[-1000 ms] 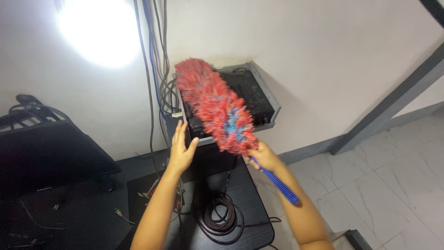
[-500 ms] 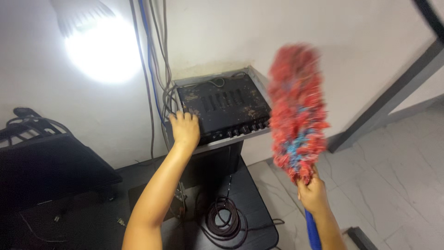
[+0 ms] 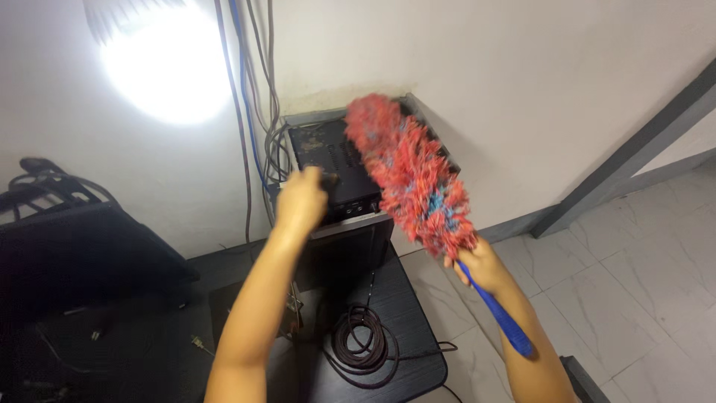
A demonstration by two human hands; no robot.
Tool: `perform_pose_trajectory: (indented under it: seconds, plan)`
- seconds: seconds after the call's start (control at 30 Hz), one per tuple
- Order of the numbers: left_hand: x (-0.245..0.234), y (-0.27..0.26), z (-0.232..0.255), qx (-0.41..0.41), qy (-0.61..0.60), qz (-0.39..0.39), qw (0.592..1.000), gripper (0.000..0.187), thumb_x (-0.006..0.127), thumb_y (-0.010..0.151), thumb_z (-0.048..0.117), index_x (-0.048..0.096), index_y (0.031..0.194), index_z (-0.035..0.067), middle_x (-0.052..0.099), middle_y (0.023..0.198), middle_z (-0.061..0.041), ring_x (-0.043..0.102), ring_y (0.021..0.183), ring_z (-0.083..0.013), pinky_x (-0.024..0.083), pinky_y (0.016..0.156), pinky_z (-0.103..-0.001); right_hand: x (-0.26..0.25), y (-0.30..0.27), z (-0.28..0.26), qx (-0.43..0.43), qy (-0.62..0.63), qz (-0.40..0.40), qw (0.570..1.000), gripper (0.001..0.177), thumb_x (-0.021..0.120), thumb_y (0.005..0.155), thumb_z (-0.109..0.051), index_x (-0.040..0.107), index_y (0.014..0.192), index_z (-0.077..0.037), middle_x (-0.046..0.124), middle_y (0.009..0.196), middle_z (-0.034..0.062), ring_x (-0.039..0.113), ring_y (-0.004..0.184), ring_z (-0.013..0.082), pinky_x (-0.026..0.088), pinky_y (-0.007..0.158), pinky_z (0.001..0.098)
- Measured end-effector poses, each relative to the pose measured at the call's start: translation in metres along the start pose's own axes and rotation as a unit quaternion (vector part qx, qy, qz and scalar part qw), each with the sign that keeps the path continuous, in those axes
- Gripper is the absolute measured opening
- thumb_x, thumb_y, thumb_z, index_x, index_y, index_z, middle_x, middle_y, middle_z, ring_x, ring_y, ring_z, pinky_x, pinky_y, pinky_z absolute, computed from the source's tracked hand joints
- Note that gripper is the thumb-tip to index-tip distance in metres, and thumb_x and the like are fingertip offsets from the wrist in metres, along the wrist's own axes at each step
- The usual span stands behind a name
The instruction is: The person dusts a desk and an audio amplifier with a duster, then coils a long braided cable and places it on top of the amplifier. The person also moves a screwdriver and a remote control.
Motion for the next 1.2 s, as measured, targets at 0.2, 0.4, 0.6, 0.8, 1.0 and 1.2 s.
perform_pose_trajectory:
  seconds: [0.2, 0.4, 0.6, 0.8, 1.0, 1.2]
  plan:
    - [0.000, -0.080, -0.102, -0.219, -0.662, 0.010, 0.717, 0.022, 0.058, 0.105, 0.009, 0.058, 0.125, 0.002, 0.064, 0.109, -0.017, 0.066, 0.090, -0.0213, 0.057, 0.079, -0.033, 0.057, 0.025, 0.004, 0.001, 0.004, -0.051, 0.999, 0.035, 0.054, 0.098, -0.014, 0.051, 0.133, -0.011, 0.061, 0.071, 0.0068, 0.049, 0.041, 0.0097, 0.041, 0.035, 0.0262]
    - [0.022, -0.118, -0.102, -0.234, -0.761, 0.020, 0.605, 0.020, 0.057, 0.102, 0.007, 0.052, 0.120, 0.002, 0.068, 0.112, -0.018, 0.070, 0.096, -0.0232, 0.060, 0.084, -0.034, 0.090, -0.048, 0.047, 0.024, -0.003, -0.202, 0.979, 0.058, 0.056, 0.096, -0.010, 0.041, 0.151, -0.014, 0.062, 0.070, 0.0058, 0.049, 0.037, 0.0101, 0.039, 0.035, 0.0261]
    - [0.012, -0.128, -0.084, -0.230, -0.777, -0.006, 0.586, 0.018, 0.058, 0.101, 0.004, 0.051, 0.117, 0.003, 0.067, 0.115, -0.018, 0.070, 0.105, -0.0259, 0.060, 0.090, -0.036, -0.058, -0.114, 0.077, 0.008, 0.110, 0.025, 0.994, 0.034, 0.056, 0.091, -0.012, 0.056, 0.125, -0.009, 0.063, 0.064, 0.0085, 0.047, 0.034, 0.0120, 0.036, 0.030, 0.0273]
    - [0.023, -0.133, -0.075, -0.250, -0.757, -0.028, 0.603, 0.033, 0.057, 0.094, 0.001, 0.052, 0.127, 0.007, 0.064, 0.108, -0.009, 0.069, 0.106, -0.0255, 0.058, 0.090, -0.037, -0.016, -0.073, 0.101, 0.119, 0.013, 0.084, 0.989, 0.024, 0.057, 0.090, -0.006, 0.058, 0.114, -0.006, 0.064, 0.066, 0.0037, 0.059, 0.045, 0.0116, 0.045, 0.038, 0.0307]
    - [0.048, -0.136, -0.101, -0.256, -0.800, 0.004, 0.543, 0.023, 0.057, 0.098, 0.001, 0.052, 0.120, 0.004, 0.060, 0.094, -0.006, 0.068, 0.090, -0.0219, 0.060, 0.089, -0.041, 0.020, -0.129, 0.053, 0.078, -0.013, -0.050, 0.996, 0.052, 0.053, 0.082, -0.001, 0.062, 0.132, -0.009, 0.066, 0.064, 0.0047, 0.051, 0.037, 0.0136, 0.040, 0.035, 0.0314]
    - [0.052, -0.133, -0.108, -0.274, -0.763, 0.037, 0.585, 0.034, 0.060, 0.106, 0.010, 0.055, 0.139, 0.006, 0.059, 0.093, -0.008, 0.065, 0.091, -0.0211, 0.057, 0.093, -0.043, 0.019, -0.022, -0.012, -0.033, -0.008, 0.033, 0.999, 0.036, 0.053, 0.095, -0.006, 0.058, 0.131, -0.008, 0.059, 0.070, 0.0030, 0.047, 0.043, 0.0092, 0.039, 0.037, 0.0269]
Point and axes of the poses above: each hand's wrist, its own y-axis towards the middle knuckle, its own x-axis out of the palm, z = x × y, the point moved 10 cm from there along y, towards the middle knuckle
